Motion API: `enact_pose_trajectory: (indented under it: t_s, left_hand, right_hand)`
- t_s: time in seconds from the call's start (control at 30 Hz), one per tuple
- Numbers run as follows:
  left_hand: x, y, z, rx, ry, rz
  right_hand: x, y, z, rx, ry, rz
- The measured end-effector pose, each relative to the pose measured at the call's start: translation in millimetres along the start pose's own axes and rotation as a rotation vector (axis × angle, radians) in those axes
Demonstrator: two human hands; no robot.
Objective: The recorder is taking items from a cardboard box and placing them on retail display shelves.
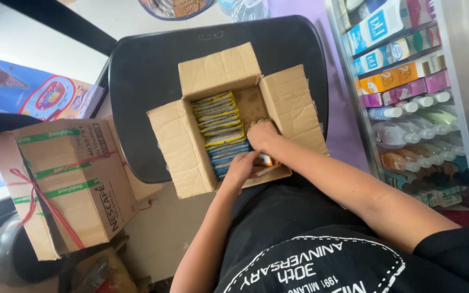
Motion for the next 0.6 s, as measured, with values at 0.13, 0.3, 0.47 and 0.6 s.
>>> enact_pose_trajectory:
  t_s: [0.13,0.3,0.47,0.6]
  left_hand:
    - [14.7,17.9,21.7,-0.071,-0.102,0.032]
    - [27.0,25.5,53.3,-0.205,-0.134,0.073]
    - [-6.9,64.1,123.4,-0.559,-0.199,0.112]
    - [-119.1,142.4,192.4,-0.770,-0.443,0.048]
  right_hand:
    - [13.8,20.8,-15.0,0.062,0.058,-0.245]
    - [95.8,68.6,-6.1,0.047,0.316,0.157]
    - [232.7,194.3,41.7,0.034,-0.222,0.564]
    - [322.1,317.6,93.2,-0.161,-0.170,0.812]
Point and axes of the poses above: each hand's wrist, its own y-axis away from the middle knuckle, its own x-axis out of the back of the hand, z = x × y, the point moved 9 cm from there along -y, towards the middle knuckle, and after that the axes turned 1 degree about y, right-handed, at the moved point
